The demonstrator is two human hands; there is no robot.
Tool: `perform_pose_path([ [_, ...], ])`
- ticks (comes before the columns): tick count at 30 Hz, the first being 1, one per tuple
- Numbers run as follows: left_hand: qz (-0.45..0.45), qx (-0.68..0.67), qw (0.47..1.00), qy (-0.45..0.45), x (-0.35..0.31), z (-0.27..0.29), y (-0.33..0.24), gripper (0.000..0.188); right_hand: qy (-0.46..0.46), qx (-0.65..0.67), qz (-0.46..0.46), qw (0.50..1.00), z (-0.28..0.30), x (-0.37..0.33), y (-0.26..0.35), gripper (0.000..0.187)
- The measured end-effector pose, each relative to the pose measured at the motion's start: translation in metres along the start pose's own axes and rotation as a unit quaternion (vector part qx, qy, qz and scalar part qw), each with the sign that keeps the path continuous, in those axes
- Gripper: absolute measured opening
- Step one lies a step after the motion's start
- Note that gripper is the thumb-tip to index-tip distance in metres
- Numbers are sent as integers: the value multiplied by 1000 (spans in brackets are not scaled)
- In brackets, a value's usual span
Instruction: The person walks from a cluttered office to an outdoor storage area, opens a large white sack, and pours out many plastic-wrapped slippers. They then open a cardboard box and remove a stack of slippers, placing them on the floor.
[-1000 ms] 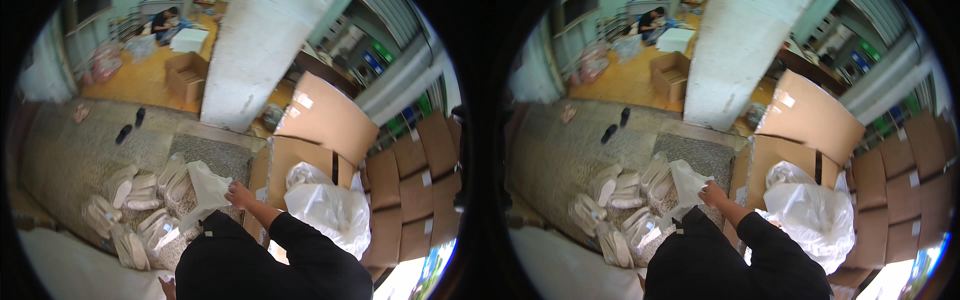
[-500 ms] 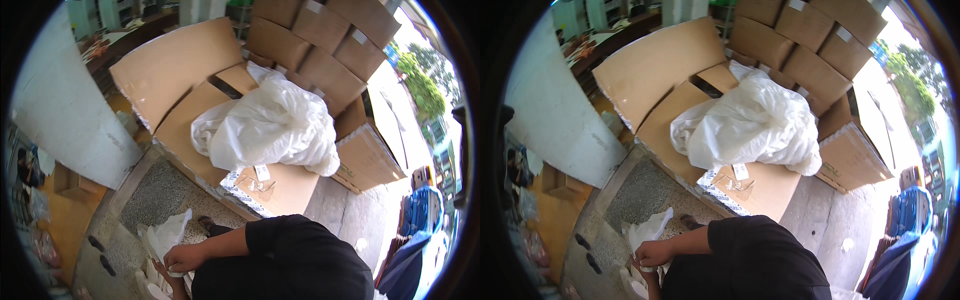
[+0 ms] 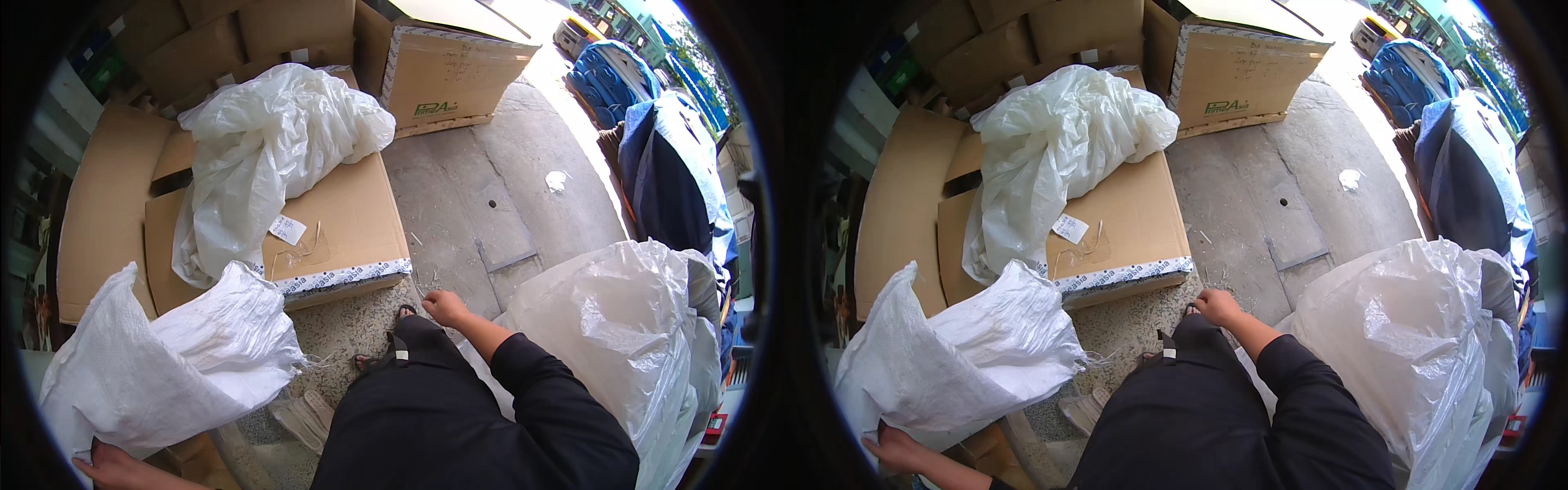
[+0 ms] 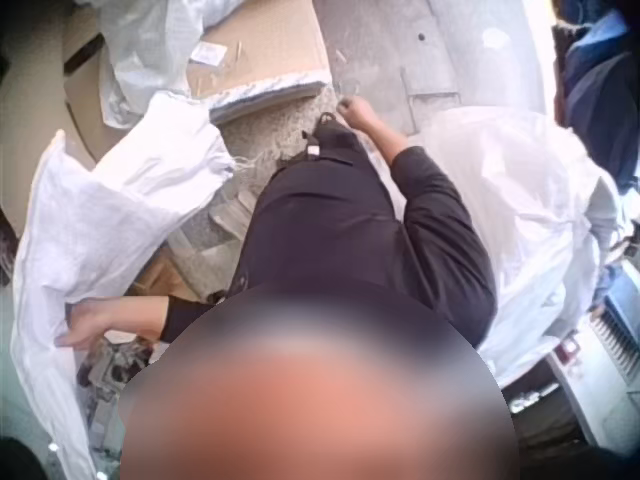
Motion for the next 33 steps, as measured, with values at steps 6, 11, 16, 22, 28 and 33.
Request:
perform_pose_path([
  [6,1,-61,980,188,-138,-203,48,51,-112,31,-250,961,45,-55,-242,31],
  [11,-340,179,792,474,-354,-384,97,46,-122,98,-272,950,31,-68,-327,31],
  [16,-199,426,367,803,-635,-413,204,62,-178,188,-238,936,37,-44,-357,31],
  [22,-156,137,40,977,-979,-308,131,53,-211,222,-187,933,138,17,-321,28],
  [28,-198,-32,-20,979,-1185,-371,130,48,-390,353,-125,841,289,124,-428,26],
  [33,-113,-36,21,993,-1336,-487,215,46,-527,389,-212,725,302,185,-613,26],
])
Point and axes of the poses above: each hand's wrist, its own x-axis towards the middle knuckle, its own z-axis out of the back of the hand, y = z × x, the point moved 8 cm from there along x, towards the middle knuckle, and after that the axes turned 1 degree about x, right-handed, at the moved point
